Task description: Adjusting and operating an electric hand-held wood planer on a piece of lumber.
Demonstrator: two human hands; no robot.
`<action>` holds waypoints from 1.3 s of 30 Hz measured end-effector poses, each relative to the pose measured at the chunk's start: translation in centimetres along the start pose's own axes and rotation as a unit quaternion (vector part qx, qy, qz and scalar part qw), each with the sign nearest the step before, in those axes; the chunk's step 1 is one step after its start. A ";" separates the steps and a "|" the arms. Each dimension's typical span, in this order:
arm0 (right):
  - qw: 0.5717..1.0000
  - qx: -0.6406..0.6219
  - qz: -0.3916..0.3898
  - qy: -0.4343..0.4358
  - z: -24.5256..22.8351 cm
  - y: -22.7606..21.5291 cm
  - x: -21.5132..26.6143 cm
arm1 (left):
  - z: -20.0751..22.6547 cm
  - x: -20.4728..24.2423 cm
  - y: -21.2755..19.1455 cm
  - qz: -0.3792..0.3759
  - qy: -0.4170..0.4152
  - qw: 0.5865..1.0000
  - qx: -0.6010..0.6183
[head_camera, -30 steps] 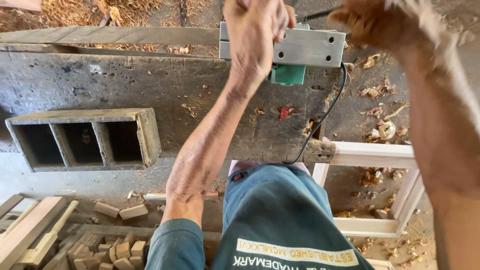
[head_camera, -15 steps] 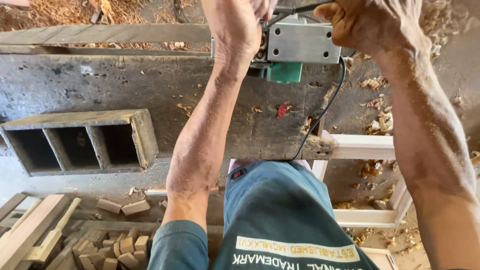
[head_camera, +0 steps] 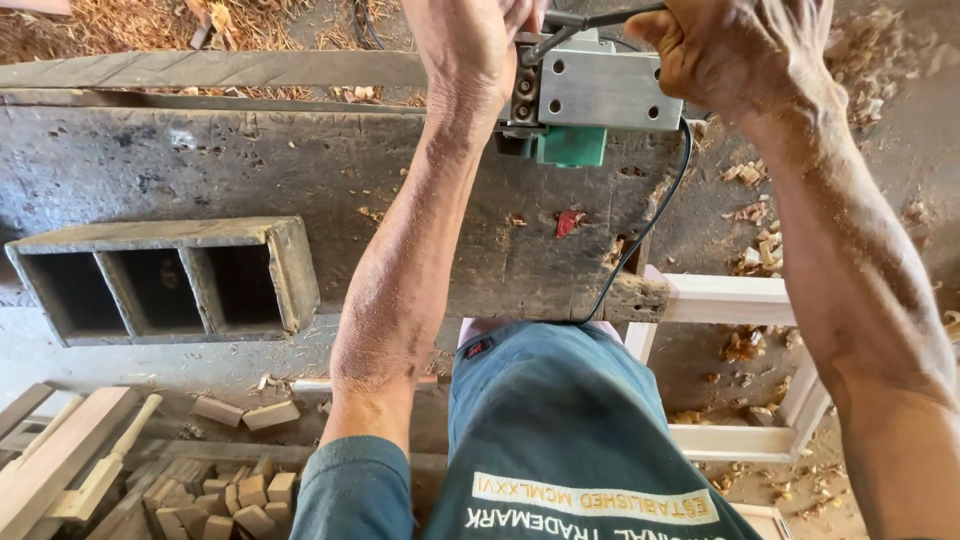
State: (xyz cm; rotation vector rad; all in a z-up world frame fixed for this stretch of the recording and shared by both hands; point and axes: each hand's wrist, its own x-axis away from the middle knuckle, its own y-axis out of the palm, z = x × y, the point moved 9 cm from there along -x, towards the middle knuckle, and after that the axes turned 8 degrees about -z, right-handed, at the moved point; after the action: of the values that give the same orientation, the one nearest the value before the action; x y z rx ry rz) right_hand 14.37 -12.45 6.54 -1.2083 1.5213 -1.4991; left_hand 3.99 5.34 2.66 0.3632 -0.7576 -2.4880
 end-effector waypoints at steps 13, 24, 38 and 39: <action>0.925 -0.378 0.051 0.011 3.6 8.4 -3.7 | 19.2 6.1 3.3 0.017 0.032 0.998 -0.049; 0.864 -0.482 -0.097 0.110 -0.9 13.9 -9.6 | 12.1 18.4 -3.2 0.101 -0.125 0.985 0.056; 0.863 -0.444 -0.190 0.147 -1.2 14.5 -8.4 | 11.3 21.7 -5.1 0.146 -0.130 0.981 0.001; 0.864 -0.442 -0.191 0.149 -0.3 15.0 -7.8 | 11.4 21.8 -5.2 0.146 -0.130 0.981 0.004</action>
State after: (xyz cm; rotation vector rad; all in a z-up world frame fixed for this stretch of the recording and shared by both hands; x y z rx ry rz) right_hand 14.44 -6.46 -9.31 -1.9480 2.4356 -1.2586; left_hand -20.61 2.31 6.60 -0.0723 -0.8563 -2.2764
